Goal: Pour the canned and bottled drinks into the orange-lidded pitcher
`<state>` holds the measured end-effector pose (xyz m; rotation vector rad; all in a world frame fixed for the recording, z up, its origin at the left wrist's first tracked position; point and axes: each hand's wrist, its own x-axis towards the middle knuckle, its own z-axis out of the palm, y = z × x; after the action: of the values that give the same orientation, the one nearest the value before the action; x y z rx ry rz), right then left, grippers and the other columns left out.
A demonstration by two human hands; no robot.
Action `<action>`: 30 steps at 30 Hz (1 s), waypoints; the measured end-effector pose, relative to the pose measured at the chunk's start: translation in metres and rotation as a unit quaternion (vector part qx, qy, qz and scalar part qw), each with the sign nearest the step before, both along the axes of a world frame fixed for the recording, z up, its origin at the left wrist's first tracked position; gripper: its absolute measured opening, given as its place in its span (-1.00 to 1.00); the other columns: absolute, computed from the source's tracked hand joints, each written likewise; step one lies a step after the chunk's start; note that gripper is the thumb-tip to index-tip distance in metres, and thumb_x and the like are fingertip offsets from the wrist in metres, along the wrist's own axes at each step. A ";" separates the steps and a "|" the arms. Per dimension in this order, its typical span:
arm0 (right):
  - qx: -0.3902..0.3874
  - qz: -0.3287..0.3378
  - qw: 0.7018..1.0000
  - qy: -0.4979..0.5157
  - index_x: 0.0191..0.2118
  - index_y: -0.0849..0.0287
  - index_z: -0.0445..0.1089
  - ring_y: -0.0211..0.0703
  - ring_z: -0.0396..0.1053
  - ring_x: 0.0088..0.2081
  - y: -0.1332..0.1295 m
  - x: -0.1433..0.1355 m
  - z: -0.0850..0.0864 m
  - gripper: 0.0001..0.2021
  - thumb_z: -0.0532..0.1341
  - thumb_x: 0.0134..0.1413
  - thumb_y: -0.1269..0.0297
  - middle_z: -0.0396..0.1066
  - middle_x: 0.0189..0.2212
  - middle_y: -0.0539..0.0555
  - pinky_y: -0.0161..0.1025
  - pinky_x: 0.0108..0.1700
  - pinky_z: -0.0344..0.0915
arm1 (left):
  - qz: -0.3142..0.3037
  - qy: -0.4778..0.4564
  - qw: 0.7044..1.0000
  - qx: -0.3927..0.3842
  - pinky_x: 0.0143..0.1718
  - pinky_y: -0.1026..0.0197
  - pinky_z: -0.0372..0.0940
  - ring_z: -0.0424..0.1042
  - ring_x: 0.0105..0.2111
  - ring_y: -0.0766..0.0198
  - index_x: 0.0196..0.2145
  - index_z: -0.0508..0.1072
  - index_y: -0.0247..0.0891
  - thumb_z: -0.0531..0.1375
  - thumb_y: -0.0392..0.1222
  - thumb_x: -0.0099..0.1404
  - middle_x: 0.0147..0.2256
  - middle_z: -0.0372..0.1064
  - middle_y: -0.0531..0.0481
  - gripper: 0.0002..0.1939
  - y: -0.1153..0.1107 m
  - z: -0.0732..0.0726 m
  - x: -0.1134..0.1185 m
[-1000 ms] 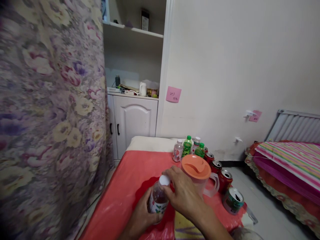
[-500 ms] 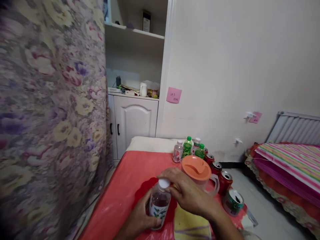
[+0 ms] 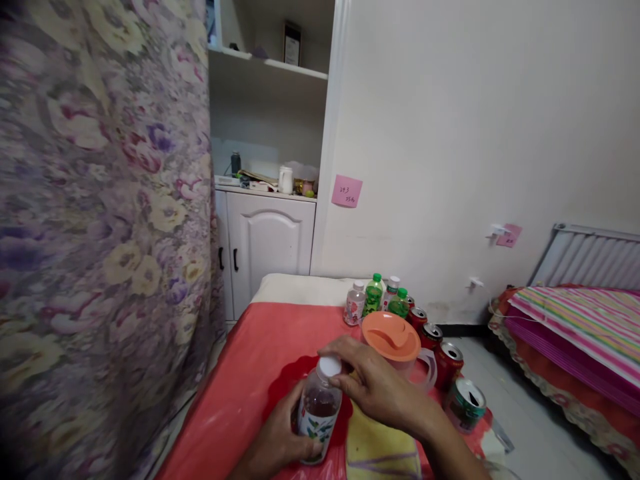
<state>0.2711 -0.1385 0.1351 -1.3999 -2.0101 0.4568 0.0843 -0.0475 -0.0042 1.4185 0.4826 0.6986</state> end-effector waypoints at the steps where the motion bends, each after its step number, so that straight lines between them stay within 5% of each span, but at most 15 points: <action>1: 0.000 0.005 1.000 -0.003 0.16 0.03 0.39 -0.05 0.41 0.07 0.000 0.000 0.000 -0.68 0.20 0.33 0.31 0.45 0.07 0.13 -0.04 0.16 0.34 | -0.001 0.002 1.000 -0.001 -0.14 0.12 0.29 0.43 -0.13 0.03 0.04 0.44 -0.22 0.44 -0.22 -0.26 -0.12 0.51 -0.03 -0.19 0.000 0.000 0.000; 12: -0.018 -0.012 0.998 -0.066 0.02 0.09 0.45 -0.11 0.43 -0.09 0.004 -0.007 0.014 -0.70 0.23 0.22 0.53 0.48 -0.08 0.08 -0.18 -0.03 0.33 | 0.011 -0.012 1.000 -0.008 -0.09 0.14 0.30 0.45 -0.09 0.04 0.09 0.41 -0.22 0.35 -0.39 -0.25 -0.09 0.54 0.00 -0.17 0.002 -0.006 0.001; 17: -0.020 -0.073 0.991 -0.112 -0.08 0.18 0.44 -0.11 0.39 -0.26 0.007 -0.009 0.007 -0.86 0.28 0.27 0.34 0.45 -0.20 0.08 -0.18 -0.21 0.28 | 0.015 0.005 1.000 -0.011 -0.20 0.18 0.28 0.44 -0.18 0.09 0.08 0.40 -0.24 0.33 -0.40 -0.25 -0.14 0.55 0.01 -0.18 0.001 -0.005 0.001; 25: 0.013 -0.075 0.990 -0.123 -0.09 0.16 0.40 -0.13 0.38 -0.25 0.009 -0.009 -0.001 -0.87 0.26 0.30 0.27 0.45 -0.22 0.06 -0.22 -0.20 0.21 | 0.021 0.017 1.000 0.001 -0.20 0.17 0.28 0.44 -0.18 0.08 0.07 0.42 -0.26 0.33 -0.41 -0.26 -0.13 0.55 -0.02 -0.18 0.001 -0.002 0.001; 30: -0.001 -0.163 0.975 -0.151 -0.28 0.17 0.36 -0.15 0.33 -0.38 0.012 -0.015 -0.004 -0.76 0.32 0.22 0.10 0.44 -0.39 0.01 -0.24 -0.36 0.04 | 0.034 0.031 0.999 0.011 -0.19 0.16 0.30 0.46 -0.16 0.05 0.05 0.42 -0.25 0.32 -0.43 -0.26 -0.13 0.54 -0.02 -0.19 0.001 -0.004 0.001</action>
<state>0.2556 -0.1260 0.1311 -1.8503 -1.9517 0.1037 0.0850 -0.0469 -0.0084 1.4523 0.5755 0.7173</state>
